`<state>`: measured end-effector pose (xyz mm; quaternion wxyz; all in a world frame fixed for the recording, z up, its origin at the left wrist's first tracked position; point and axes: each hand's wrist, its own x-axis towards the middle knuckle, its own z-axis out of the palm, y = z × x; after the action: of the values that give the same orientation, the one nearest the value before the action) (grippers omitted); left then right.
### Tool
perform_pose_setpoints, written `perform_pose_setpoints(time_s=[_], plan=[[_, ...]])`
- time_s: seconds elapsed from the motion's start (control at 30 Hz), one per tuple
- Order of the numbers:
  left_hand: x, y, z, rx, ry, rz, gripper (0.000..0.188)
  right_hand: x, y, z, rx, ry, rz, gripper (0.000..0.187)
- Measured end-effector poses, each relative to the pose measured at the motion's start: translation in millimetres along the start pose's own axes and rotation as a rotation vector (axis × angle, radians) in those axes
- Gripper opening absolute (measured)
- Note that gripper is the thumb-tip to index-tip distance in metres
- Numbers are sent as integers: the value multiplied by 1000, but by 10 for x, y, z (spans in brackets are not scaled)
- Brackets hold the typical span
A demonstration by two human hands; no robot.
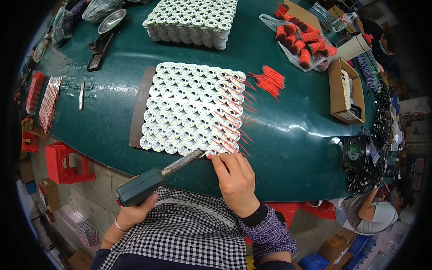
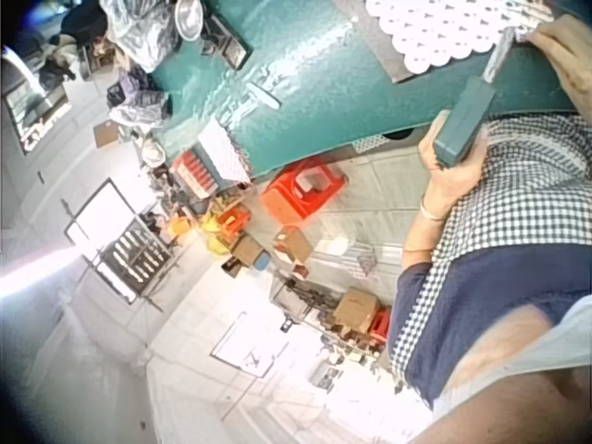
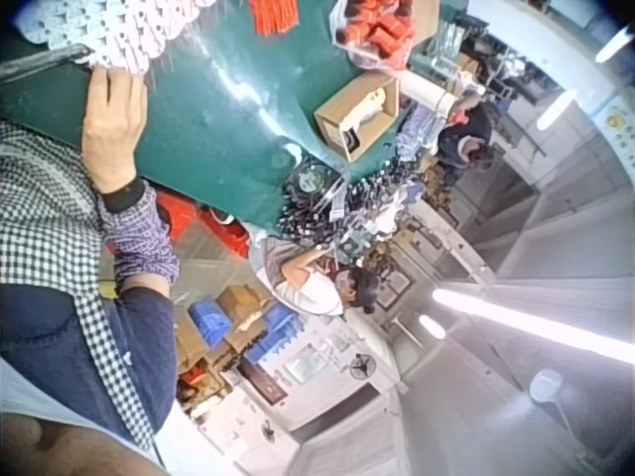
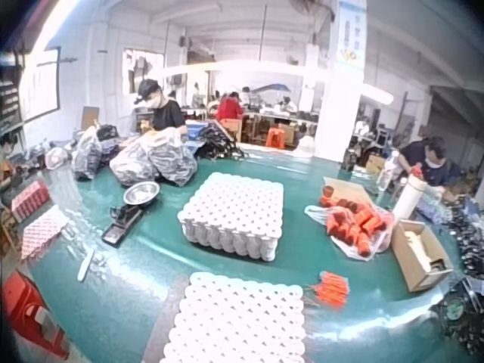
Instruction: The person holds a soldering gun and solders red wires one by one onto an array of circular LED circuit boards on the workbench.
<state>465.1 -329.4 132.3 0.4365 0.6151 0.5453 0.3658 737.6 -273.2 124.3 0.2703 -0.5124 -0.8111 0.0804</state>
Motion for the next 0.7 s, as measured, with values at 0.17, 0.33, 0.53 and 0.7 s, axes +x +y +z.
perform_pose_setpoints(time_s=[0.17,0.33,0.53,0.7], plan=[[-57,-2,-60,-49,-2,-114,26,51,-43,-10,-36,33,3,30],[-40,-18,-71,-60,49,-70,27,88,-85,-25,-57,85,-39,29],[38,28,-91,-31,57,-11,27,137,-52,120,30,91,-45,29],[81,72,-88,-19,36,-18,25,141,-41,164,26,71,-40,30]])
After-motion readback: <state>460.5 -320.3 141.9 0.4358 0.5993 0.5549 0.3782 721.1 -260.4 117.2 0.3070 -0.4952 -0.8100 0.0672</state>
